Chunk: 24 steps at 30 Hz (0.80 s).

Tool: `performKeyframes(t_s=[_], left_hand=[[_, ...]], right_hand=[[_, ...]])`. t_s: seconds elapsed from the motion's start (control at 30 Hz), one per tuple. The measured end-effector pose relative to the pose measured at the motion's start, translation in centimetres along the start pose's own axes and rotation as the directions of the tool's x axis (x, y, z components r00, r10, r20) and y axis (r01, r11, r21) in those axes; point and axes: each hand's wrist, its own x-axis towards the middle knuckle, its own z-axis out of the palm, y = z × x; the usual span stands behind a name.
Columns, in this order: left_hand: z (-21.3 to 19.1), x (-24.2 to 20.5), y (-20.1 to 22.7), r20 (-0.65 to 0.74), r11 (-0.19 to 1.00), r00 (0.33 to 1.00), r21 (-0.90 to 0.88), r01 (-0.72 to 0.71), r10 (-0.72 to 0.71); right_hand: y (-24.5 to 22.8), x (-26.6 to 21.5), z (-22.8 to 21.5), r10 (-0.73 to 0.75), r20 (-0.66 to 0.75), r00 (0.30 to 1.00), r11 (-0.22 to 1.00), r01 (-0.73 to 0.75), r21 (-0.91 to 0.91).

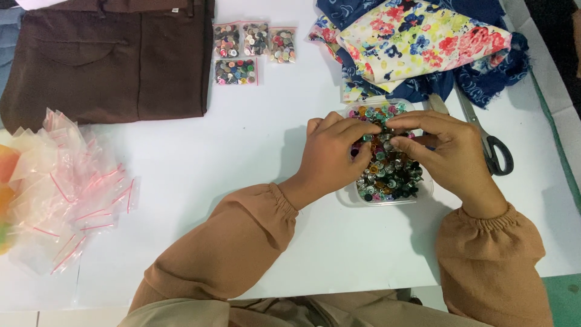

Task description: Sorting small decorative buttons and accessories into plastic bags at a sewing workstation.

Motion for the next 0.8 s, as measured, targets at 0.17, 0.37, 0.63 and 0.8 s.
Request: performKeyframes(t_s=[0.17,0.37,0.63,0.8], left_hand=[[0.1,-0.1,-0.7,-0.034,0.999,0.999,0.036,-0.034,0.035],[-0.4,-0.1,-0.2,0.09,0.993,0.993,0.082,-0.088,0.08],[-0.2,-0.7,0.0,0.132,0.998,0.989,0.009,-0.069,0.068],[-0.1,-0.9,0.5,0.083,0.995,0.994,-0.072,-0.067,0.073]], right_hand=[[0.6,-0.2,0.1,-0.055,-0.073,0.996,0.996,0.05,-0.073],[3.5,-0.2,1.3,-0.202,-0.025,0.979,0.94,0.187,-0.286],[2.2,-0.3,1.5,-0.2,0.007,0.98,0.962,0.198,-0.189],[2.4,-0.3,0.8,-0.096,0.094,0.991,0.993,0.102,-0.055]])
